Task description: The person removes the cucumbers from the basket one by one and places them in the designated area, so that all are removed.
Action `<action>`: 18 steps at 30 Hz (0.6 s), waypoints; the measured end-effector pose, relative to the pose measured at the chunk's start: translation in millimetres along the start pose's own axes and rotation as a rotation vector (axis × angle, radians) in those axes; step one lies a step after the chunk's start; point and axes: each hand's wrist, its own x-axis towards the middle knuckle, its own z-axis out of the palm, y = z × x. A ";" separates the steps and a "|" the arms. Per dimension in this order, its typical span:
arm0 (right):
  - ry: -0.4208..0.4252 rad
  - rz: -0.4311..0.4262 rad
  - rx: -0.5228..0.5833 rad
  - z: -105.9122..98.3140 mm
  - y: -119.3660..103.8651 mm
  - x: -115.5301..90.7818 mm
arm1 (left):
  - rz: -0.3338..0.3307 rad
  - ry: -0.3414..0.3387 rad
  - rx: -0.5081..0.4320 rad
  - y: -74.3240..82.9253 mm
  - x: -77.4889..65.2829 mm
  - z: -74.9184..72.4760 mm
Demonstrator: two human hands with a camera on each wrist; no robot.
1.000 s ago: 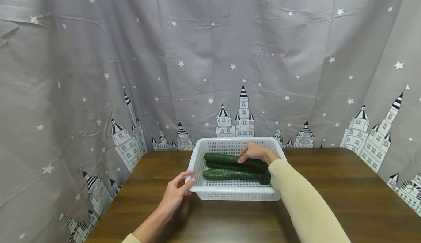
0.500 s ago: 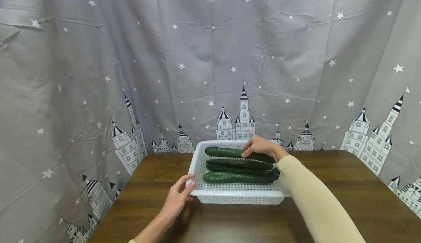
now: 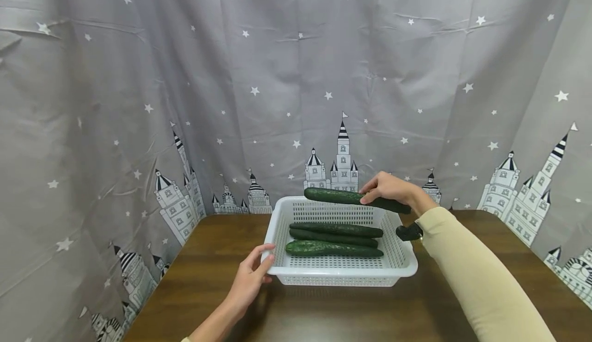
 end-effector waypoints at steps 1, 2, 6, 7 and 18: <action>0.002 -0.005 -0.008 -3.1 1.8 -2.5 | -0.003 0.001 0.006 -0.5 -0.6 -0.7; 0.005 -0.002 -0.006 -5.8 3.9 -4.5 | -0.004 0.000 0.014 -1.3 -1.7 -1.5; 0.024 -0.008 -0.005 -18.9 8.4 -15.2 | -0.006 0.007 0.034 -2.3 -3.5 -2.9; 0.031 -0.009 -0.007 -23.0 9.5 -18.4 | -0.002 0.005 0.036 -2.1 -3.2 -2.6; 0.080 0.027 -0.049 -53.4 26.1 -50.6 | 0.011 0.004 0.024 2.2 0.7 3.2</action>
